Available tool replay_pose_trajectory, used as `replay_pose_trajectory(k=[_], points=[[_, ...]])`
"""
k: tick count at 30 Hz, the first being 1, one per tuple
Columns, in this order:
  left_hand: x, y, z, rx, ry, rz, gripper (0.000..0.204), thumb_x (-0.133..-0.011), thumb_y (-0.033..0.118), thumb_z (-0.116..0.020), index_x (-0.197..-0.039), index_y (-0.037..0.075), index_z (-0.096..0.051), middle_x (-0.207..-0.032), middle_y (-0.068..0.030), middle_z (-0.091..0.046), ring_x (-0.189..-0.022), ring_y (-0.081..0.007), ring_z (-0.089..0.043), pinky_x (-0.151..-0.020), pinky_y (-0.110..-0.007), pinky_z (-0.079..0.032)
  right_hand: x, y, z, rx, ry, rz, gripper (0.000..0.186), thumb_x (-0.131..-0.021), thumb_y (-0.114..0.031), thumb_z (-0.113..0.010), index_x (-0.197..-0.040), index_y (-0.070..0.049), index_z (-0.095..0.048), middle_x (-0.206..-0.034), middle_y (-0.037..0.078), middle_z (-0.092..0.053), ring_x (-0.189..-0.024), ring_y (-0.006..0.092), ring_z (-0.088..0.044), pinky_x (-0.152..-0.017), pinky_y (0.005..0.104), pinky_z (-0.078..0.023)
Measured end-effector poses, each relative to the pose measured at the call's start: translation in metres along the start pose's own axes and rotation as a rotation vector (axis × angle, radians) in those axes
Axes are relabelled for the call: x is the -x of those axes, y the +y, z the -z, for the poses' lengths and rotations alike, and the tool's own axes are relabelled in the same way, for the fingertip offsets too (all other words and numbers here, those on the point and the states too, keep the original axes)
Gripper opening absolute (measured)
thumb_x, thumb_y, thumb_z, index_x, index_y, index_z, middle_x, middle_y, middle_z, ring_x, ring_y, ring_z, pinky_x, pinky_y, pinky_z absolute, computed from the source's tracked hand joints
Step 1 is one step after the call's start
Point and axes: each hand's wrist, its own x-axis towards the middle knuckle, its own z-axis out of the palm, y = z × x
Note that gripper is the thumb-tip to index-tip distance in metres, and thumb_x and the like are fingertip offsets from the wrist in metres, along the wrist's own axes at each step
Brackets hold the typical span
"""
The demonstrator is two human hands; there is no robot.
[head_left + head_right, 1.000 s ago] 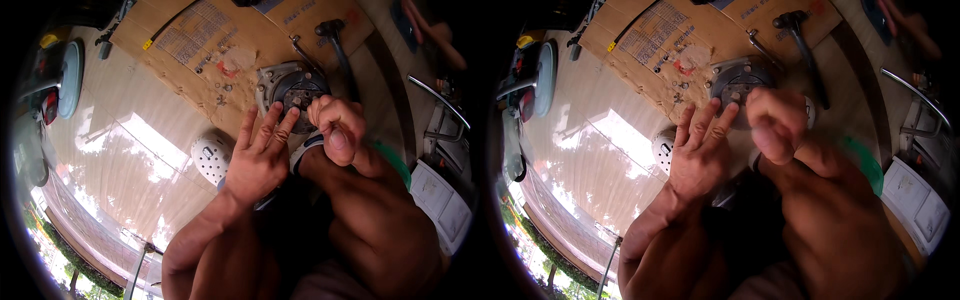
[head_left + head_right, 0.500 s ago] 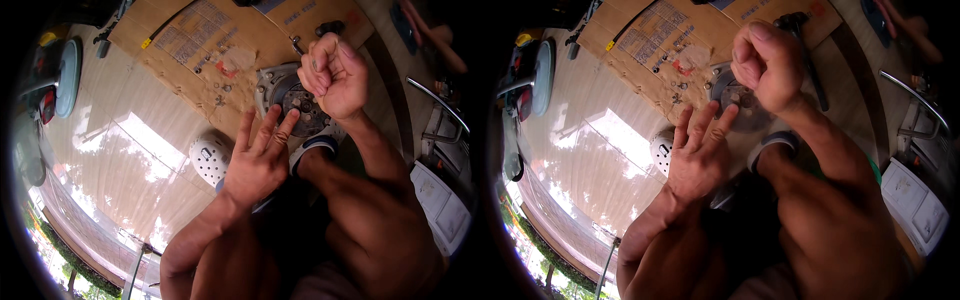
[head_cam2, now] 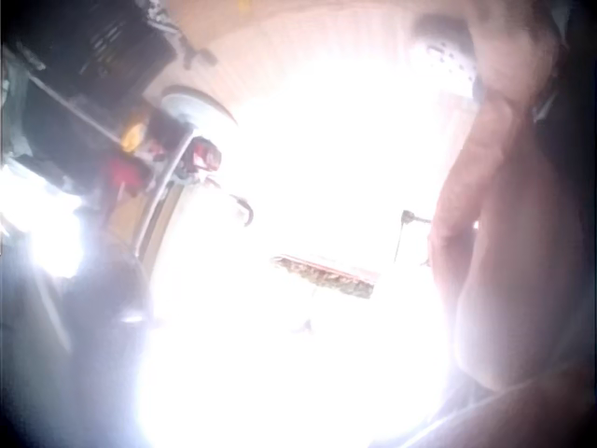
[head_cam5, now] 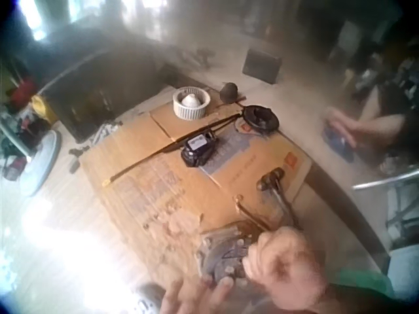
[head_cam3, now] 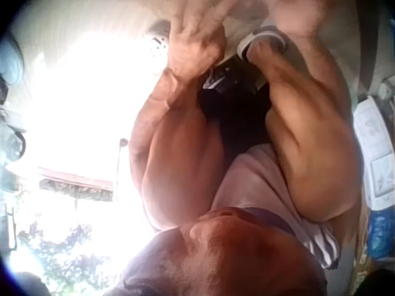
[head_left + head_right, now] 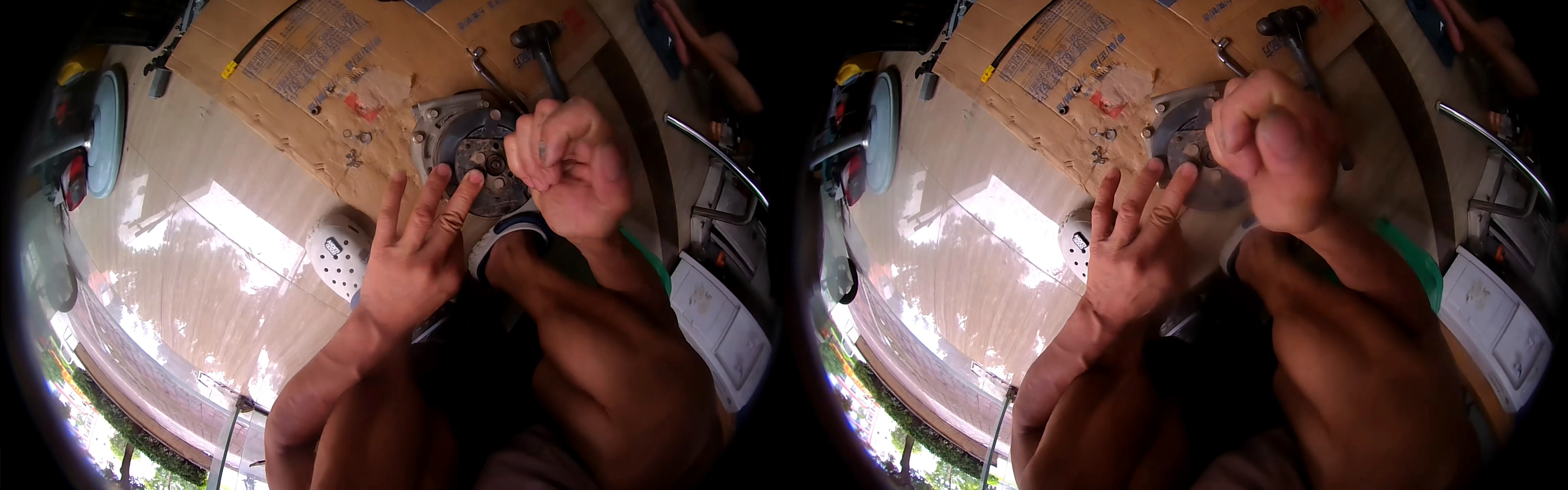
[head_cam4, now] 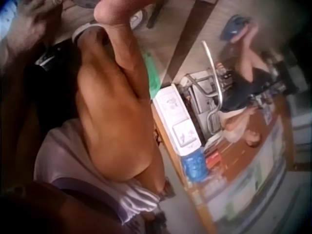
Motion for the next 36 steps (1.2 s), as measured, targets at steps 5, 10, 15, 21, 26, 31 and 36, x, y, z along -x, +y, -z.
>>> replay_pose_trajectory(k=[5,10,15,21,26,31,36], points=[[0.002,0.002,0.001,0.019,0.021,-0.001,0.009,-0.078,0.009,-0.067,-0.080,0.003,-0.073,-0.154,-0.0053,-0.052,-0.141,-0.0320,-0.049,-0.114,-0.061,-0.040,0.012,0.005,0.001,0.192,0.073,-0.135,0.047,-0.105,-0.048,-0.054,-0.090,-0.004,-0.048,-0.074,0.003,-0.042,-0.062,0.0118,-0.041,-0.057,0.0283,-0.035],[0.001,-0.002,-0.001,0.025,0.020,0.006,0.007,-0.079,0.008,-0.067,-0.075,0.004,-0.070,-0.151,-0.0051,-0.055,-0.140,-0.0328,-0.050,-0.113,-0.060,-0.040,0.006,-0.002,0.006,-0.035,0.040,-0.120,0.049,-0.106,-0.051,-0.047,-0.092,-0.003,-0.050,-0.076,0.004,-0.044,-0.065,0.0130,-0.043,-0.061,0.0301,-0.038],[0.008,-0.012,0.010,0.254,0.193,0.069,0.005,-0.070,0.002,-0.071,-0.074,0.004,-0.068,-0.130,-0.0135,-0.068,-0.119,-0.0330,-0.063,-0.099,-0.052,-0.051,-0.013,-0.029,0.013,0.485,-0.044,0.201,0.067,-0.106,-0.057,-0.034,-0.119,0.005,-0.056,-0.105,0.016,-0.061,-0.097,0.0260,-0.060,-0.088,0.0381,-0.047],[0.062,-0.023,0.005,0.427,0.302,0.513,0.006,-0.078,0.001,-0.072,-0.084,0.001,-0.071,-0.110,-0.0152,-0.074,-0.099,-0.0339,-0.070,-0.088,-0.040,-0.056,-0.026,-0.043,-0.006,1.379,-0.230,0.304,0.087,-0.098,-0.070,-0.037,-0.134,0.008,-0.049,-0.130,0.022,-0.051,-0.122,0.0342,-0.048,-0.105,0.0465,-0.034],[0.095,-0.012,-0.025,0.640,0.147,0.772,0.007,-0.084,0.004,-0.071,-0.091,0.002,-0.073,-0.103,-0.0148,-0.075,-0.091,-0.0314,-0.073,-0.082,-0.038,-0.058,-0.009,0.003,-0.033,1.725,-0.493,-0.001,0.107,-0.091,-0.082,-0.040,-0.146,0.010,-0.043,-0.152,0.027,-0.043,-0.143,0.0410,-0.038,-0.120,0.0535,-0.024],[0.110,-0.018,-0.042,0.634,0.126,0.771,0.009,-0.086,0.006,-0.070,-0.090,-0.001,-0.071,-0.102,-0.0155,-0.075,-0.091,-0.0300,-0.073,-0.083,-0.037,-0.056,-0.014,0.025,-0.038,1.669,-0.405,0.068,0.102,-0.088,-0.080,-0.050,-0.140,0.007,-0.054,-0.153,0.028,-0.045,-0.145,0.0416,-0.039,-0.120,0.0597,-0.024],[0.106,-0.018,-0.040,0.630,0.119,0.742,0.007,-0.084,0.006,-0.071,-0.090,0.002,-0.072,-0.100,-0.0143,-0.074,-0.090,-0.0339,-0.071,-0.081,-0.041,-0.058,-0.017,0.019,-0.033,1.626,-0.434,0.053,0.105,-0.089,-0.080,-0.050,-0.142,0.010,-0.050,-0.153,0.030,-0.043,-0.146,0.0439,-0.038,-0.120,0.0593,-0.024]])
